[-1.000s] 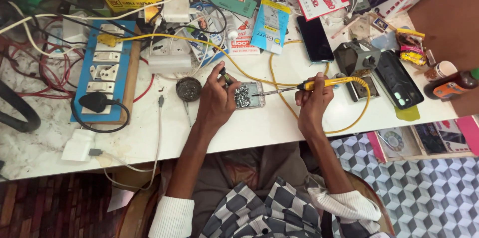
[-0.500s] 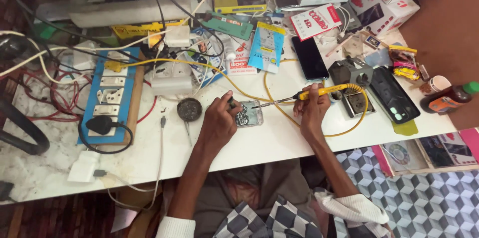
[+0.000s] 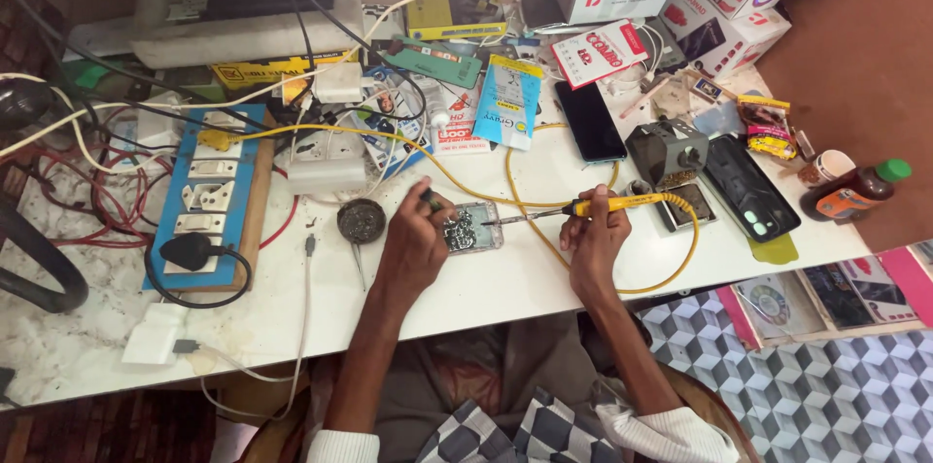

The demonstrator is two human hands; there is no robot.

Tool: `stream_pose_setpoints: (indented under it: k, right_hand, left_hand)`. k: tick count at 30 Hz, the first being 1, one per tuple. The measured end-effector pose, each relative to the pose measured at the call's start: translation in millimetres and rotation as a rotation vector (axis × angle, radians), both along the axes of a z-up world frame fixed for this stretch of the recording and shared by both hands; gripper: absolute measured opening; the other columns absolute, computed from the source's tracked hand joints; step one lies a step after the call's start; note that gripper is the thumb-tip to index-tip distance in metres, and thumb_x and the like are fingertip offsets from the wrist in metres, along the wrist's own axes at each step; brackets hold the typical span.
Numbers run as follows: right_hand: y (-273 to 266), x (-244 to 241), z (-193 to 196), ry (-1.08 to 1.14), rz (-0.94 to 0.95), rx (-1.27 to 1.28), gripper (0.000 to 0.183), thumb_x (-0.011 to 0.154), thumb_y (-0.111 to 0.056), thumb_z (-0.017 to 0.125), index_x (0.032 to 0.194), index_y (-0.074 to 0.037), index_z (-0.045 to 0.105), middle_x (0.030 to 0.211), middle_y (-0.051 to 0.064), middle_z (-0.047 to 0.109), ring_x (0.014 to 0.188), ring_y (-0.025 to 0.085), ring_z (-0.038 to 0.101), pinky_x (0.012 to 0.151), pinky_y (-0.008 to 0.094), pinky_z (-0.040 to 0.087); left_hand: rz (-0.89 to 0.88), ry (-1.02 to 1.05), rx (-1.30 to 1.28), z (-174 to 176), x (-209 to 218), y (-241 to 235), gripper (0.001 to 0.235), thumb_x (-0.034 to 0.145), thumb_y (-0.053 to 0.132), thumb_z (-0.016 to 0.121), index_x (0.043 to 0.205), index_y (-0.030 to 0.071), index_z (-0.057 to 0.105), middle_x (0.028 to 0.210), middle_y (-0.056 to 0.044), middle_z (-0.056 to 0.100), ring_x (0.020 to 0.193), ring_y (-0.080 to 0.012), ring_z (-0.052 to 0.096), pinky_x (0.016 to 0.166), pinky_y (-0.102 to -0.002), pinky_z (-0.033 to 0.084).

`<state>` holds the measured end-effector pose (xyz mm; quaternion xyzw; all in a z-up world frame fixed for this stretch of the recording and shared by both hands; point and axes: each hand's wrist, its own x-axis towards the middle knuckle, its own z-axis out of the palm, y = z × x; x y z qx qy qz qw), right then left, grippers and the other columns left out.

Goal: The person uses a soldering iron and solder wire to apply solder to multiple points on a small circuit board. They repeatedly dip the soldering iron tip into a soldering pot and then apply it to the board while feeding solder with the other hand.

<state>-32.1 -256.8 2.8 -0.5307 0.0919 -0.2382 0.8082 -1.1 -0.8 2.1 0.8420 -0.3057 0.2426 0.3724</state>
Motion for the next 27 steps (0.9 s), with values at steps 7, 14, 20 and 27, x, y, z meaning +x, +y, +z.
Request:
stream_pose_setpoints:
  k: [7, 14, 20, 27]
  right_hand:
    - [-0.9, 4.0, -1.1, 0.043, -0.024, -0.046, 0.035, 0.107, -0.034, 0.058, 0.095, -0.001, 0.057, 0.057, 0.001, 0.043, 0.042, 0.01, 0.042, 0.038, 0.026, 0.036]
    - [0.0, 4.5, -0.5, 0.028, 0.007, -0.052, 0.037, 0.108, -0.037, 0.056, 0.09, -0.004, 0.054, 0.056, 0.0, 0.043, 0.042, 0.01, 0.043, 0.04, 0.026, 0.036]
    - [1.3, 1.4, -0.2, 0.071, -0.003, -0.06, 0.035, 0.108, -0.038, 0.052, 0.09, -0.007, 0.051, 0.055, -0.001, 0.042, 0.042, 0.011, 0.046, 0.04, 0.025, 0.034]
    - [-1.1, 3.4, -4.7, -0.054, 0.125, -0.08, 0.04, 0.115, -0.035, 0.051, 0.087, -0.008, 0.042, 0.062, -0.002, 0.038, 0.048, 0.008, 0.039, 0.045, 0.025, 0.035]
  left_hand:
    - [-0.078, 0.253, -0.494, 11.1, 13.9, -4.8, 0.048, 0.112, 0.014, 0.039, 0.151, 0.001, 0.014, 0.089, -0.012, 0.067, 0.083, -0.0188, 0.061, 0.088, -0.039, 0.048]
    - [-0.073, 0.318, -0.513, 25.7, 14.5, -21.2, 0.048, 0.112, 0.015, 0.04, 0.151, 0.0, 0.016, 0.087, -0.013, 0.069, 0.082, -0.0213, 0.068, 0.083, -0.037, 0.053]
    - [-0.071, 0.329, -0.498, 18.4, 10.6, -18.7, 0.051, 0.108, 0.012, 0.041, 0.151, 0.002, 0.015, 0.088, -0.014, 0.07, 0.082, -0.0249, 0.071, 0.082, -0.037, 0.054]
    - [-0.086, 0.304, -0.417, 0.8, 9.8, -19.4, 0.052, 0.109, 0.005, 0.043, 0.152, -0.001, 0.015, 0.088, -0.015, 0.068, 0.083, -0.024, 0.07, 0.081, -0.037, 0.053]
